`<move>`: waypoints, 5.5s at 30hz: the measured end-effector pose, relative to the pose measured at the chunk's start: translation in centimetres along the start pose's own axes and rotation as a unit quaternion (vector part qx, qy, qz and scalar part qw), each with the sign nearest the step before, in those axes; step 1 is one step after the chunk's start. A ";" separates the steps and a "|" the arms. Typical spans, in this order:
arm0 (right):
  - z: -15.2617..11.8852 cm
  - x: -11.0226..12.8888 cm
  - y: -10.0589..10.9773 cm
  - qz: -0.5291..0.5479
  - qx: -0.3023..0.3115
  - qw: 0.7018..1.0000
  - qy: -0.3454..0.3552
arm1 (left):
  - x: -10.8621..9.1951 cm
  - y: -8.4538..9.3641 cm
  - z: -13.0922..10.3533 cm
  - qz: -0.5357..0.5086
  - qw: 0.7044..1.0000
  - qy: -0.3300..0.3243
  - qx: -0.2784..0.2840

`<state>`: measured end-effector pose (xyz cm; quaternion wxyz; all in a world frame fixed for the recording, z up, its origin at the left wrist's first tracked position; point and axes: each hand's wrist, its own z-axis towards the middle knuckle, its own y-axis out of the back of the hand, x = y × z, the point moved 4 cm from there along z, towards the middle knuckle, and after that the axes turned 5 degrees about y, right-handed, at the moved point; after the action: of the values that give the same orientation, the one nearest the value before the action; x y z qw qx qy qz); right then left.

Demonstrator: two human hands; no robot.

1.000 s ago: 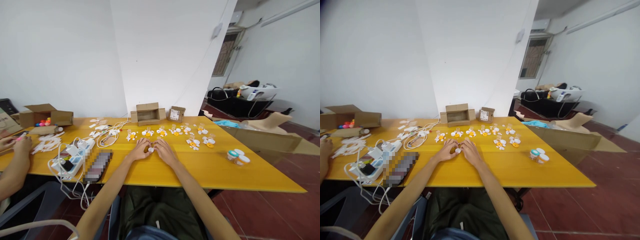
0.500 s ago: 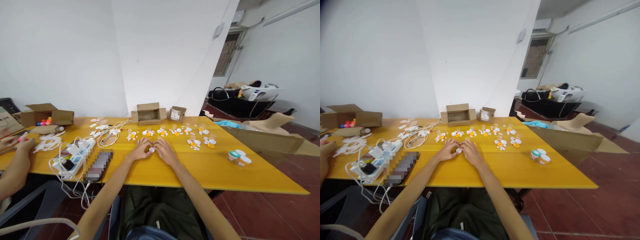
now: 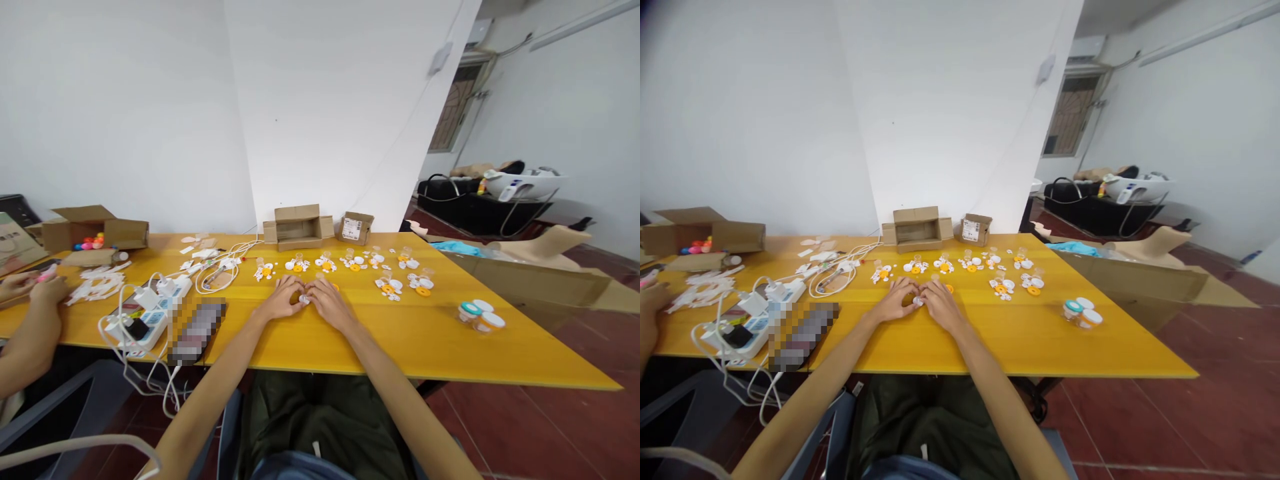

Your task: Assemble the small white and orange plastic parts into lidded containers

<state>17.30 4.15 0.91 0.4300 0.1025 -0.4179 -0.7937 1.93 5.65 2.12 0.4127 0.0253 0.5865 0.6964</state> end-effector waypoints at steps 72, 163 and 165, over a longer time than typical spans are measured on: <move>-0.8 -0.9 -0.4 -0.097 -0.019 0.994 -0.053 | -0.2 0.2 -0.1 0.029 0.999 -0.003 0.026; -0.2 0.1 0.3 0.030 -0.010 0.999 -0.041 | 0.4 -0.3 0.0 0.011 1.000 0.001 0.019; -0.2 0.4 0.5 0.018 -0.007 0.999 -0.036 | 0.5 -0.3 0.0 0.013 1.000 -0.002 0.018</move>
<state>17.48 3.63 1.25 0.4295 0.0630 -0.4295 -0.7919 1.78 5.98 1.64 0.4047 0.0417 0.5981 0.6905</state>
